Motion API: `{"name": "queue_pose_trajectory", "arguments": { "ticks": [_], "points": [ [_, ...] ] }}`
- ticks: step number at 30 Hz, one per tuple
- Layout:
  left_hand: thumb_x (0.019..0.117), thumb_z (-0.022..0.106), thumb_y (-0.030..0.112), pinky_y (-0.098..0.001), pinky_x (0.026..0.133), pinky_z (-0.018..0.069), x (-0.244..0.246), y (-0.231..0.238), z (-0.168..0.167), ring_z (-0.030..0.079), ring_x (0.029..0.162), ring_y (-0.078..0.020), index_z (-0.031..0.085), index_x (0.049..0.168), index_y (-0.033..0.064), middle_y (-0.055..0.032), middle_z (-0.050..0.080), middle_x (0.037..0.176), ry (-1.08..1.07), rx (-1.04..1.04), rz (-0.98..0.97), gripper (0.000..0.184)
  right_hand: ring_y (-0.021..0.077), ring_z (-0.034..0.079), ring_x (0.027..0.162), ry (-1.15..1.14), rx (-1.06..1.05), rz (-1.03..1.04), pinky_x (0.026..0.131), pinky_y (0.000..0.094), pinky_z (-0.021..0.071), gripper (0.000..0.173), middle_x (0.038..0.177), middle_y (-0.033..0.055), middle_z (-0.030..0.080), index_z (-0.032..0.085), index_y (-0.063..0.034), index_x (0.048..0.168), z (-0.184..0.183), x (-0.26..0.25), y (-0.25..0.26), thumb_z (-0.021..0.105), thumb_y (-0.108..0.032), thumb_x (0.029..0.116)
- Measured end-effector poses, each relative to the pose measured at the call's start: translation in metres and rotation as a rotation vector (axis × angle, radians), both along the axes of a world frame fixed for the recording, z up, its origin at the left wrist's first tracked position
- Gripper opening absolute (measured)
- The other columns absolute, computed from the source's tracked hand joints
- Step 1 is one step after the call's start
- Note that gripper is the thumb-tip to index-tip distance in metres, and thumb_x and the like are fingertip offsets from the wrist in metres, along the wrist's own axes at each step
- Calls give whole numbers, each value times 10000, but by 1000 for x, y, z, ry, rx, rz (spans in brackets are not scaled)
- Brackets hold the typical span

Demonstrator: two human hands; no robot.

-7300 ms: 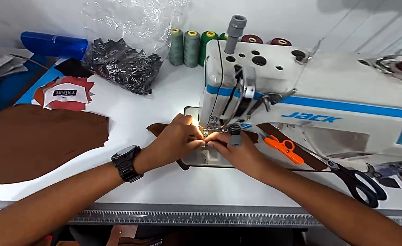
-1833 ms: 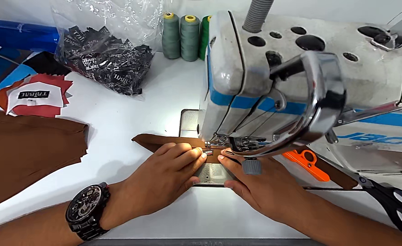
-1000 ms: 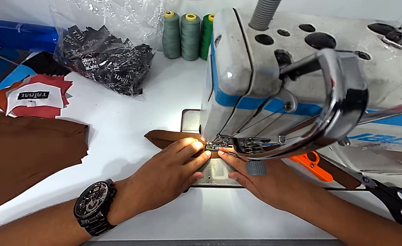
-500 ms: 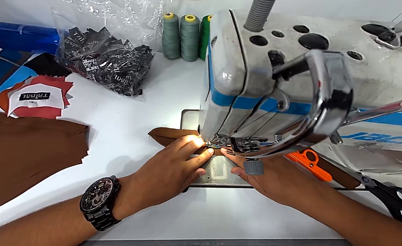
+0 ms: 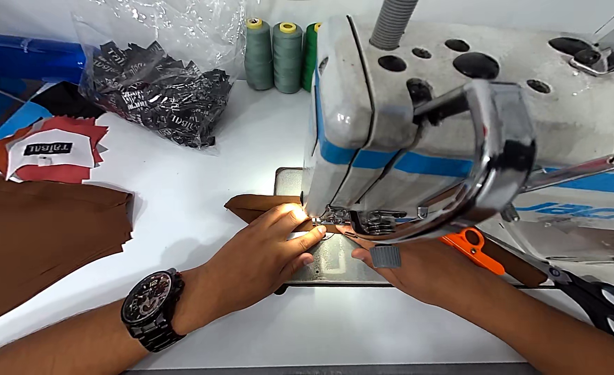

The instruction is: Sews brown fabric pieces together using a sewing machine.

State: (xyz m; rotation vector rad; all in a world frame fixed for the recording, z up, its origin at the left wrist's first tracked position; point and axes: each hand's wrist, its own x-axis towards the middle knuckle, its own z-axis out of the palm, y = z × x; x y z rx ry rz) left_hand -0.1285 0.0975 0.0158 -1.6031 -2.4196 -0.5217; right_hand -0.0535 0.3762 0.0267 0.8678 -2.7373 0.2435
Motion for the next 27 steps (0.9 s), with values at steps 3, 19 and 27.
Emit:
{"name": "queue_pose_trajectory", "arguments": {
  "ticks": [3, 19, 27],
  "points": [
    [1078, 371, 405, -347, 1097, 441, 0, 0, 1, 570, 1275, -215, 717, 1294, 206, -49, 673, 1258, -1, -2, -2, 454, 120, 678, 993, -5, 0, -5, 839, 299, 558, 421, 984, -24, 705, 727, -158, 1064, 0, -1, 1, 401, -424, 1071],
    [1027, 560, 273, -486, 931, 532, -31, -27, 12, 645, 1107, -315, 734, 1076, 54, -126, 689, 1123, -19, 97, 140, 284, 330, 718, 776, 144, -102, -233, 652, 555, 556, 251, 819, 133, 718, 757, -72, 894, 11, -11, 17, 651, -293, 951],
    [978, 645, 235, -160, 725, 560, 103, -147, 36, 649, 799, 12, 759, 967, 117, 73, 696, 876, -442, 174, 101, 164, 186, 673, 761, -106, -233, 22, 622, 367, 565, 227, 893, 37, 673, 724, -111, 1034, 13, 109, -60, 553, -259, 1039]
  ]
}}
